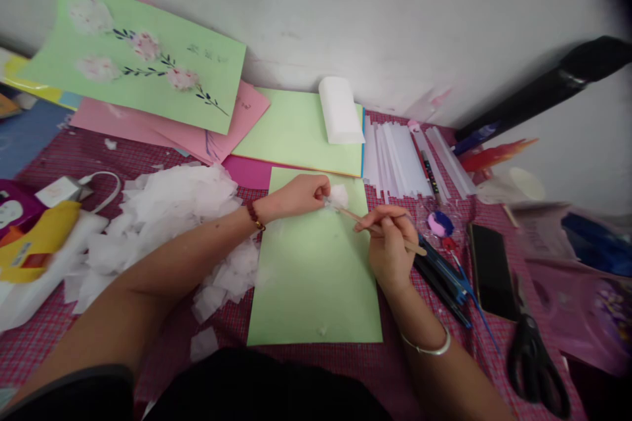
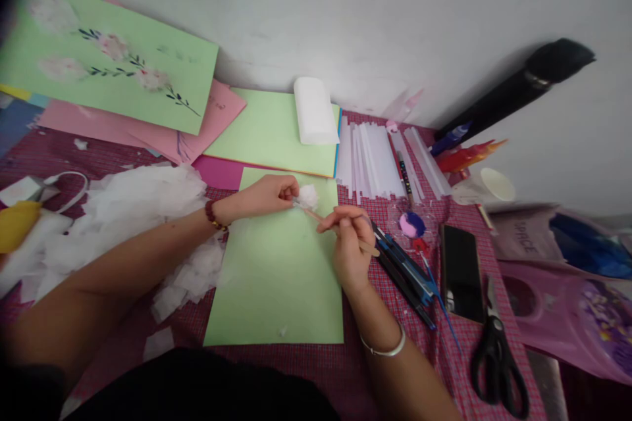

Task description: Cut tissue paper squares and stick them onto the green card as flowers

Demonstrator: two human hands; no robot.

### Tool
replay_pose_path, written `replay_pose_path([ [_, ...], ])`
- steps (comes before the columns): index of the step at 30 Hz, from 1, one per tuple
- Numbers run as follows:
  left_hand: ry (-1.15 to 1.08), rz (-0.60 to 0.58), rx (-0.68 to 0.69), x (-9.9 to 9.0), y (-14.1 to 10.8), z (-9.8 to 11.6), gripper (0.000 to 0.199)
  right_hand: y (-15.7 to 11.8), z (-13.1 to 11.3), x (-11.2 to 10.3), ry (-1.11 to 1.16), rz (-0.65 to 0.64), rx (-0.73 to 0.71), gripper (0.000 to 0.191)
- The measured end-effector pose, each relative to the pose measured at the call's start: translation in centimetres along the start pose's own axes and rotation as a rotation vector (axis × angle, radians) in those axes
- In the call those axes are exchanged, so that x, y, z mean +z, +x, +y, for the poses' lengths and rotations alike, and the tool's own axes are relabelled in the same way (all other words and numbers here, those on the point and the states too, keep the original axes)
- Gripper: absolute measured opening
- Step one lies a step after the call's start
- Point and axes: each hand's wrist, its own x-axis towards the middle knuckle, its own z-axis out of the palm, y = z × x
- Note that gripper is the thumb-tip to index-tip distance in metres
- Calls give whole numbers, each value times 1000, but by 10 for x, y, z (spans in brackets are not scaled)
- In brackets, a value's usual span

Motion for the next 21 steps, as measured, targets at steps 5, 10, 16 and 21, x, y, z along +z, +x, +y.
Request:
replay_pose_path([
  [5,-57,35,-4,4,2,-3,15,-3,4,-1,-278,-113,-24,15],
  [10,-90,83,-20,6,6,0,12,0,4,0,-408,-166,-80,16],
  [16,-176,84,-28,7,8,-1,10,0,3,2,-554,-228,-143,20],
  [21,-396,16,-90,0,8,-6,6,-4,6,-1,-675,-425,-244,27],
])
